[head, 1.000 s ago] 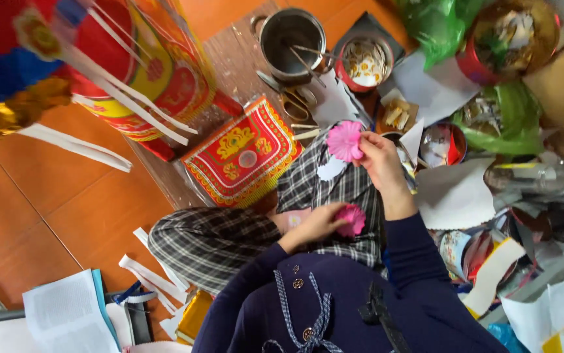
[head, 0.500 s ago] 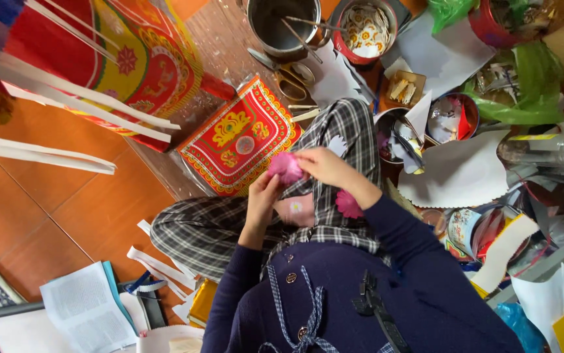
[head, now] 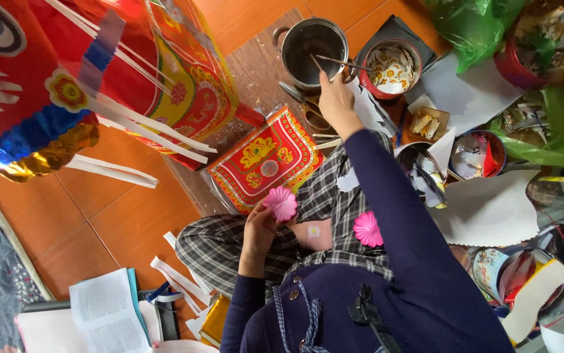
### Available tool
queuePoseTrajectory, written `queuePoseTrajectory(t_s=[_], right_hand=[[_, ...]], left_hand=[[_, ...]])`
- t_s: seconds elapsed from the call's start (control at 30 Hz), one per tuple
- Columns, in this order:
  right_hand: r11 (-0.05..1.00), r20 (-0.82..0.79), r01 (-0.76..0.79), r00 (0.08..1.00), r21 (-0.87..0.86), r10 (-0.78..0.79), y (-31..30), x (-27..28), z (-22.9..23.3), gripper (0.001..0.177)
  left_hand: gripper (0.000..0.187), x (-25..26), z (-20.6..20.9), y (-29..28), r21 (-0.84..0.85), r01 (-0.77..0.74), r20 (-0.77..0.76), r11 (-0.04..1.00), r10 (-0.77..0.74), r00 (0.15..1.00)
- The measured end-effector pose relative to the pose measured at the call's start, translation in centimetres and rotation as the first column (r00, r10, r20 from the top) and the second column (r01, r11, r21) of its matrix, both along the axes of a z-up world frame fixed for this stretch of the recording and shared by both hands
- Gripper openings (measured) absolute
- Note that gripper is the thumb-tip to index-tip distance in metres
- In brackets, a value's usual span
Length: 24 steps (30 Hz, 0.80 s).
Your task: Assembling and decorating traditional paper horse models using glue and paper cutouts
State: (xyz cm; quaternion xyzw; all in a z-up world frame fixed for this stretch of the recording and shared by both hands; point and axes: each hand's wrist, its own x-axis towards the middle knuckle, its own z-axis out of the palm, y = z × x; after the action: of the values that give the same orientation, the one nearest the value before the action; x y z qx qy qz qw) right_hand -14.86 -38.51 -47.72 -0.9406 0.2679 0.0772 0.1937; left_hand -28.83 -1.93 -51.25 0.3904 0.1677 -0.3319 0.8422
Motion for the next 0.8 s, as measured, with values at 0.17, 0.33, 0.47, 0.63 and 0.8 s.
queuePoseTrajectory(t_s=[0.17,0.33,0.47,0.63,0.8], right_hand=[[0.997,0.239,0.072,0.968,0.042,-0.08,4.4,-5.1,2.1,0.038],[0.894,0.357,0.151,0.878,0.422,-0.317,6.1,-5.1,-1.7,0.042],[0.471,0.077,0.256,0.812,0.844,-0.579,6.1,-3.6,-4.0,0.04],[0.189,-0.126,0.303,0.774,0.934,-0.62,5.2,-2.3,-7.6,0.03],[0.211,-0.034,0.285,0.665,0.935,-0.746,5.8,-1.1,-7.5,0.026]], left_hand=[[0.037,2.1,8.2,-1.6,0.035,0.031,-0.064,0.999,-0.028,0.998],[0.04,2.7,7.9,-1.0,-0.018,0.029,0.026,0.999,-0.029,0.999],[0.039,2.5,4.2,1.0,-0.056,-0.07,0.033,0.996,0.072,0.997],[0.035,1.9,5.1,1.1,-0.025,-0.125,0.001,0.992,0.126,0.992],[0.03,1.5,6.2,1.3,-0.017,-0.19,-0.04,0.982,0.19,0.981]])
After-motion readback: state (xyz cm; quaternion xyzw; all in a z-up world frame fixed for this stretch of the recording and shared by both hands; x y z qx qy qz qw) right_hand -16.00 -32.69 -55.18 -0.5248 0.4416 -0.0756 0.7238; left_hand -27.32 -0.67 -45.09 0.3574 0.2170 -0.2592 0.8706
